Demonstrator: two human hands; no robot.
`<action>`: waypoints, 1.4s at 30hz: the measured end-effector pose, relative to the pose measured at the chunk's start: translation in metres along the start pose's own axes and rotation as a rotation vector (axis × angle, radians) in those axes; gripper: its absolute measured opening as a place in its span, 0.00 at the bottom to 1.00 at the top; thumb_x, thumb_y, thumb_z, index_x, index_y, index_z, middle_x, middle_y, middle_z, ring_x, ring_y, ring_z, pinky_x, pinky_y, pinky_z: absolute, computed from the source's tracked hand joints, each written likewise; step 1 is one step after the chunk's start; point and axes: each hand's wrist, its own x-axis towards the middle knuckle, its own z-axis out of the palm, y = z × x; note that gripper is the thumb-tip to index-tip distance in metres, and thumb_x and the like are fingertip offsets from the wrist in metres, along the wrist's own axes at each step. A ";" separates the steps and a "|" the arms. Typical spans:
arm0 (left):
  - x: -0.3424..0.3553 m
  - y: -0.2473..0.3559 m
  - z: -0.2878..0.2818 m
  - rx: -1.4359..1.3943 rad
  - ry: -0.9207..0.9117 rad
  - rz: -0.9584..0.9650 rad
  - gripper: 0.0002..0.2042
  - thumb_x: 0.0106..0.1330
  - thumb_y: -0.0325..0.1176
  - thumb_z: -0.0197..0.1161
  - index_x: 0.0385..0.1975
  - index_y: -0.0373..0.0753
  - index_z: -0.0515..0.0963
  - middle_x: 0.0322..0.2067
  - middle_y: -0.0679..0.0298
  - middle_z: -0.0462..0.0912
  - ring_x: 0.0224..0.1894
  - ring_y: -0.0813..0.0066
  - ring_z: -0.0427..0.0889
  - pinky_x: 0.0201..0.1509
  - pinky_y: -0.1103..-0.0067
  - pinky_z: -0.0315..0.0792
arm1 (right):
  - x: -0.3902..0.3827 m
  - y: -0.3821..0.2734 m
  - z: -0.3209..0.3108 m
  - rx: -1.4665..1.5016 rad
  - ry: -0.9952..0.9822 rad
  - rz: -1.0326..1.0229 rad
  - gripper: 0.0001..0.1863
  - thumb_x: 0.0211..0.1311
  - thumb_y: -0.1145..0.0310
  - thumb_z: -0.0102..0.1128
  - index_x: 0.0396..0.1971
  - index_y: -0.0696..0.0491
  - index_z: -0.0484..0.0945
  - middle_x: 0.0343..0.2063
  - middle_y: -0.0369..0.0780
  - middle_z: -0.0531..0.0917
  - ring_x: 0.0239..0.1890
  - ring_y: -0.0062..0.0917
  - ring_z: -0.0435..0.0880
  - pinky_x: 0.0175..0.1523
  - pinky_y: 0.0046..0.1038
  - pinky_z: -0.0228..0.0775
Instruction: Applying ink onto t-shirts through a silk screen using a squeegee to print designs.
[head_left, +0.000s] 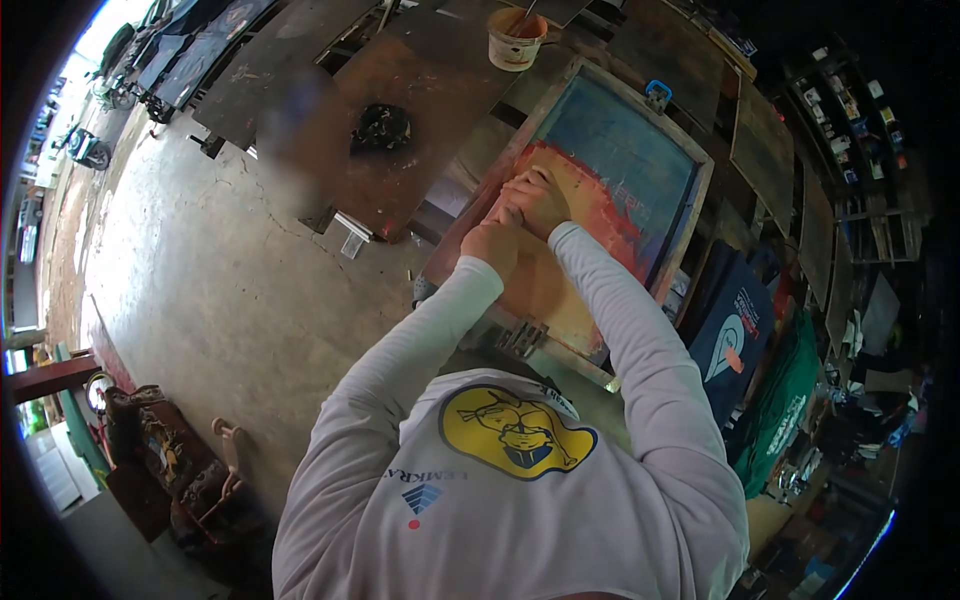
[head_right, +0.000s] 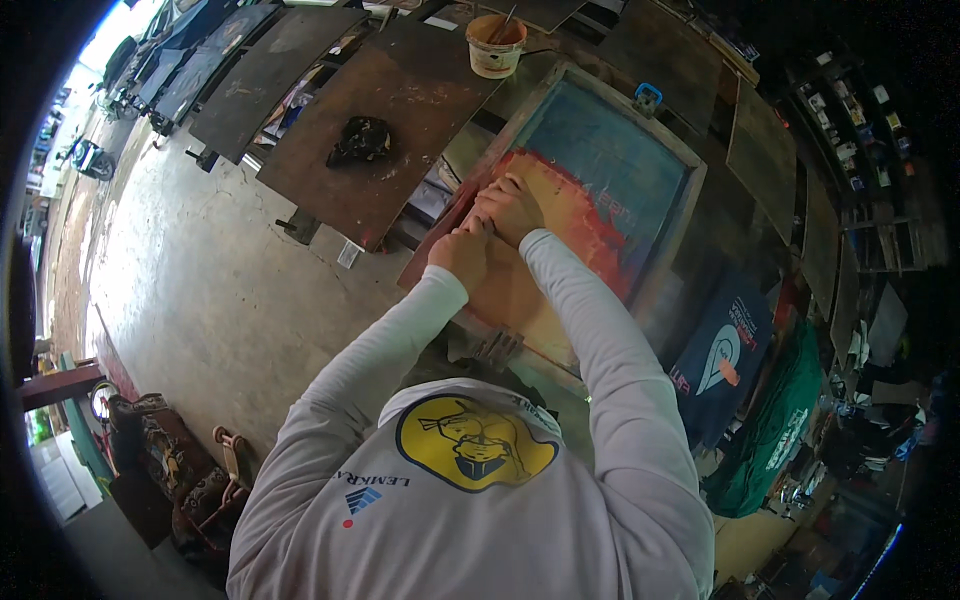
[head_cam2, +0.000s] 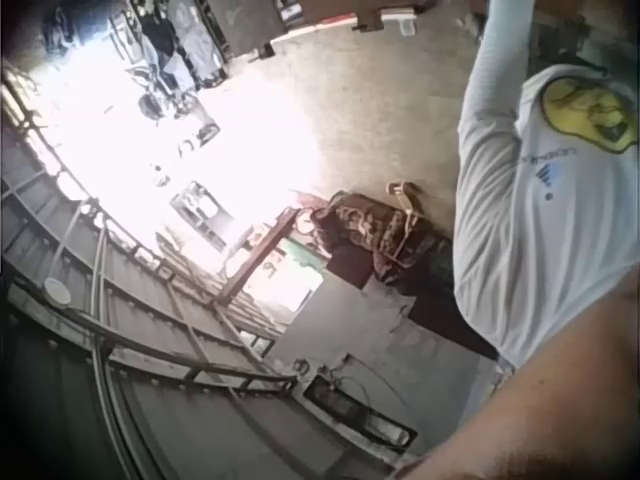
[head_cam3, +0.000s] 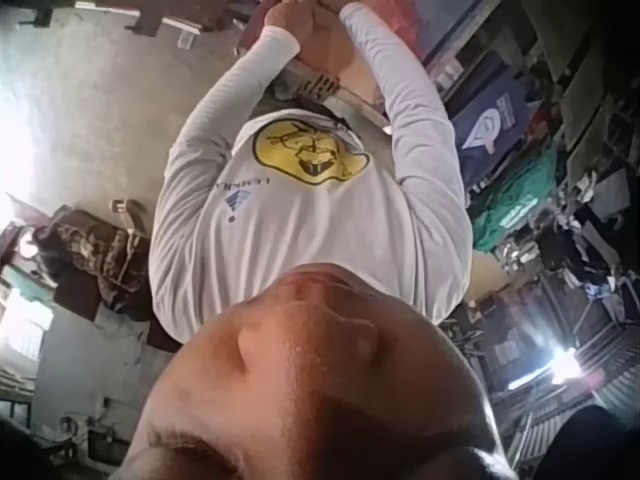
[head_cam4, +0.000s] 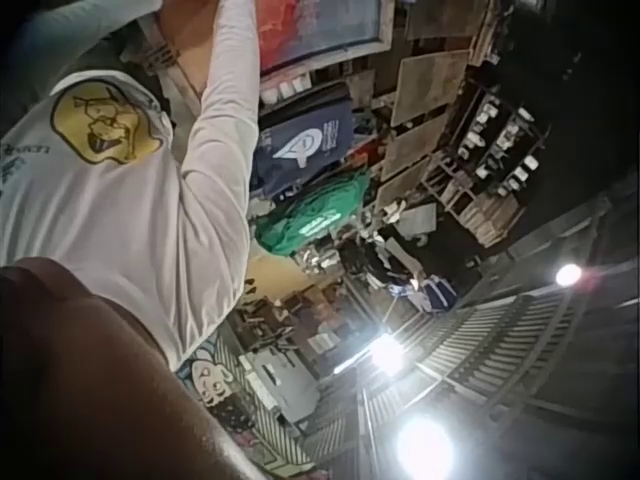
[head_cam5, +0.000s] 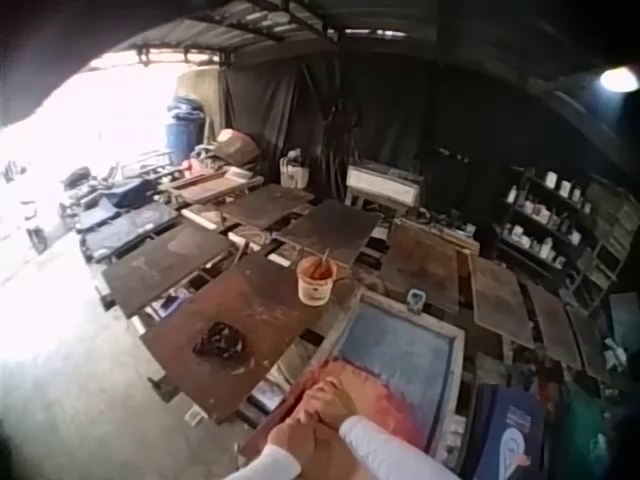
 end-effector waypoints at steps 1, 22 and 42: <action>0.005 -0.002 0.009 -0.028 0.013 -0.003 0.14 0.65 0.34 0.54 0.47 0.34 0.70 0.30 0.57 0.84 0.31 0.64 0.87 0.31 0.75 0.81 | 0.000 0.002 0.001 0.018 -0.035 0.035 0.10 0.49 0.65 0.63 0.33 0.48 0.85 0.42 0.31 0.86 0.50 0.27 0.78 0.60 0.37 0.64; 0.057 0.007 -0.029 -0.096 0.049 0.125 0.11 0.66 0.35 0.53 0.43 0.38 0.71 0.29 0.54 0.86 0.31 0.63 0.88 0.32 0.74 0.80 | 0.018 0.049 -0.022 -0.058 -0.103 0.085 0.09 0.48 0.66 0.64 0.32 0.45 0.86 0.40 0.31 0.88 0.47 0.29 0.80 0.62 0.38 0.64; 0.076 -0.001 -0.039 -0.371 -0.153 -0.011 0.16 0.65 0.33 0.54 0.47 0.28 0.68 0.36 0.50 0.85 0.35 0.57 0.88 0.38 0.68 0.82 | 0.034 0.062 -0.014 -0.150 -0.217 0.159 0.11 0.53 0.67 0.62 0.37 0.44 0.85 0.44 0.29 0.83 0.57 0.24 0.74 0.70 0.43 0.56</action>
